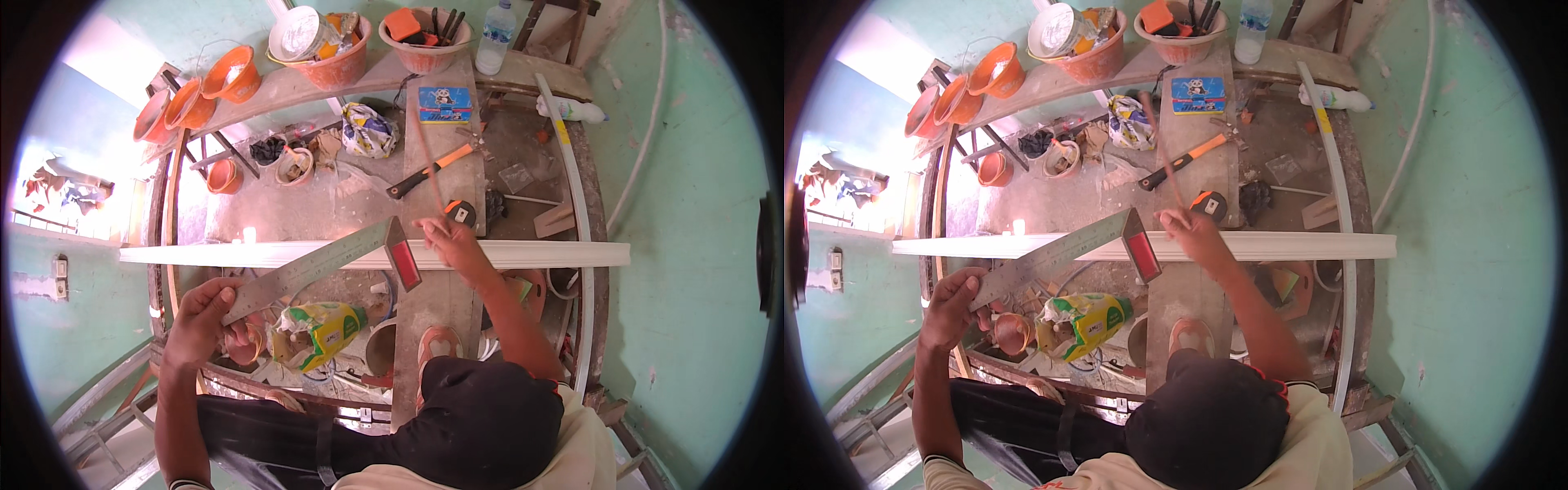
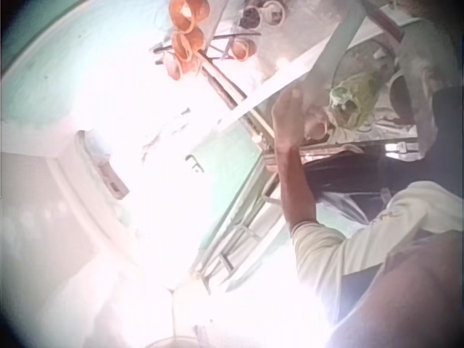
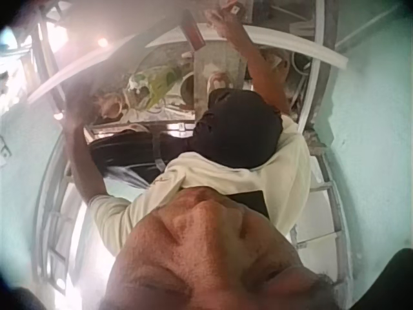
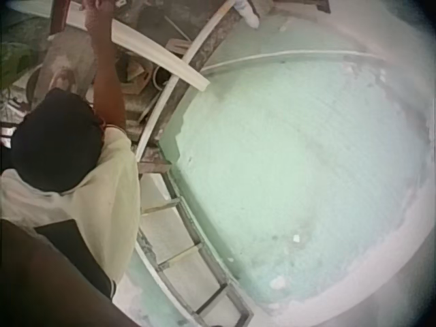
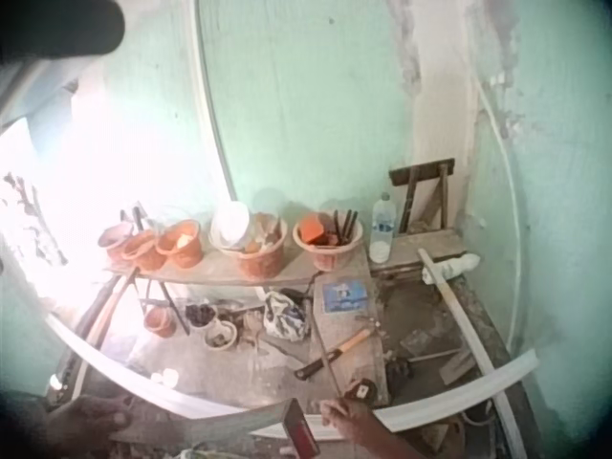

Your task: The person measures a wall section with a tape measure, then retrieves a long white molding strip. They place the strip on a workbench, measure it, and mark it with a pencil before cutting it with a hand saw.

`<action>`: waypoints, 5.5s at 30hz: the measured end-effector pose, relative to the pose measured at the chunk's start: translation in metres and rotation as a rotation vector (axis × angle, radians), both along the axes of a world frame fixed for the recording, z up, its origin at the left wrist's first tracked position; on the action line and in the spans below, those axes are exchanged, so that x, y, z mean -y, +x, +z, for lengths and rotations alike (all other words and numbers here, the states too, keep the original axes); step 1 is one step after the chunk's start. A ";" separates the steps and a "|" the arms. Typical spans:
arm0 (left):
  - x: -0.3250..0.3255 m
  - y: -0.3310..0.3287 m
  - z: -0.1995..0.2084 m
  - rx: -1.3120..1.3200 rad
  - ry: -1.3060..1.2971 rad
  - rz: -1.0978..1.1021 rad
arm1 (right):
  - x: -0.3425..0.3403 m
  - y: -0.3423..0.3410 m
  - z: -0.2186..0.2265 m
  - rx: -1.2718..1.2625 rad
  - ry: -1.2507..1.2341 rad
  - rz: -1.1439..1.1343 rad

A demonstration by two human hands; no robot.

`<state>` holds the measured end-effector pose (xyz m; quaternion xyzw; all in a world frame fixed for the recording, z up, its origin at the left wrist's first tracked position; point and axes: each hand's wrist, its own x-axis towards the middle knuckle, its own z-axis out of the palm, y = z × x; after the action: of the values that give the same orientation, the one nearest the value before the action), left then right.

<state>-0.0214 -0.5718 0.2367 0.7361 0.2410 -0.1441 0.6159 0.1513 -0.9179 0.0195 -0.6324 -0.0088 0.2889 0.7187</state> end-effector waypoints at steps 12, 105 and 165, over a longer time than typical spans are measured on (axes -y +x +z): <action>-0.024 0.021 -0.031 0.081 -0.308 -0.017 | 0.020 -0.081 0.005 -0.153 0.267 0.044; 0.359 0.156 -0.227 -0.546 -0.781 -0.543 | 0.259 -0.121 -0.003 -0.279 -0.146 -0.280; 0.233 0.239 -0.287 0.221 -0.398 -0.620 | 0.223 -0.041 0.014 -0.386 0.026 0.178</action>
<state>0.2178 -0.8047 -0.0503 0.6510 -0.0935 -0.2873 0.6963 0.1099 -1.1410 0.0333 -0.5527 0.0693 0.4670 0.6868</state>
